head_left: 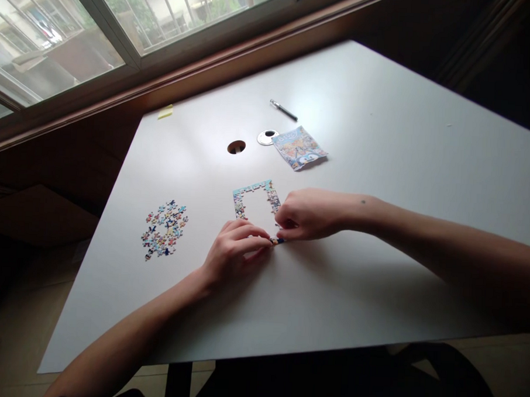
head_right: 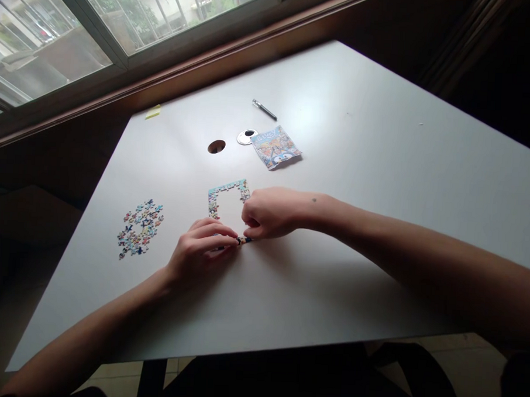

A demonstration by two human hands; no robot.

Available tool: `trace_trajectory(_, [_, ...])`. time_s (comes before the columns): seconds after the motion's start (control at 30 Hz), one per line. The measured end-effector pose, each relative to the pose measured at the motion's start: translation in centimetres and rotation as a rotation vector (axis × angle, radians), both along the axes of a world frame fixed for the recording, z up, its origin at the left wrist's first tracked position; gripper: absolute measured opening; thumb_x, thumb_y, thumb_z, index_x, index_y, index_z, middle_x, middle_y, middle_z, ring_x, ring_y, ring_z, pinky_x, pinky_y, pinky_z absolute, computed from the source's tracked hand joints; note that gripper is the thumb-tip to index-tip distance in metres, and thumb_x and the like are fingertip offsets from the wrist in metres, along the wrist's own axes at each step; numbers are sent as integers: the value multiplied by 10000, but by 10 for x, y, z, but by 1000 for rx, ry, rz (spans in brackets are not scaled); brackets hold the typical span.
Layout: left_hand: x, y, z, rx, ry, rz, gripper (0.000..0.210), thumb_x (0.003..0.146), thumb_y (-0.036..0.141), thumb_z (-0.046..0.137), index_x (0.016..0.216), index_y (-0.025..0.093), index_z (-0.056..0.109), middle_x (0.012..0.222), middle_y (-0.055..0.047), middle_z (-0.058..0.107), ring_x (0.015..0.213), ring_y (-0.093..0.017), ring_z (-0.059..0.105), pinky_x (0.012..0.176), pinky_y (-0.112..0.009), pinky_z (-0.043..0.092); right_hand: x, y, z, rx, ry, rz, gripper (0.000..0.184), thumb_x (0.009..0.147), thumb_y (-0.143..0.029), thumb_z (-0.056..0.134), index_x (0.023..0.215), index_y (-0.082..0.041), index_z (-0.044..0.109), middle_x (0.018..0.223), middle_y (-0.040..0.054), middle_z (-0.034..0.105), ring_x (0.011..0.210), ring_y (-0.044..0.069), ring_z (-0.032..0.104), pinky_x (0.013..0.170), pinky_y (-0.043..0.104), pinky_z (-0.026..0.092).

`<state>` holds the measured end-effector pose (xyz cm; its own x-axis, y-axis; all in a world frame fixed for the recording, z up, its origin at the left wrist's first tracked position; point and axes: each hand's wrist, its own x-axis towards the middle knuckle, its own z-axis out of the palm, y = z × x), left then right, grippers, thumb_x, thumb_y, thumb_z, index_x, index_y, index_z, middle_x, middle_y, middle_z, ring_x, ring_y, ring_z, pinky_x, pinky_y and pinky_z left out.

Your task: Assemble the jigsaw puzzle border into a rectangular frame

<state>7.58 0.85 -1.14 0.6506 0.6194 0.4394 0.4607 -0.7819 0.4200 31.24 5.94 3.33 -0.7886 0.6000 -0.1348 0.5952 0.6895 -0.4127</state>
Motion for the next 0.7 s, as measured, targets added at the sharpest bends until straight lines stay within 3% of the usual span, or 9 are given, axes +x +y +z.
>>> trace_trajectory(0.57, [0,0,1,-14,48,9,127,954,203,651,989,276,748,1041,-5,779,938,-184,646,889,-376,487,-2,-1,-5,-72,-5,-71,293,784,-300,675,524,-219,566,472,-12,504,441,110,331,548,326,192])
trace_trajectory(0.7, [2,1,2,-14,41,3,130,933,188,669,985,276,749,1032,-7,765,930,-180,638,885,-374,486,-3,-2,-2,-49,-90,-65,283,817,-333,631,562,-220,584,503,-1,536,455,115,357,541,319,199])
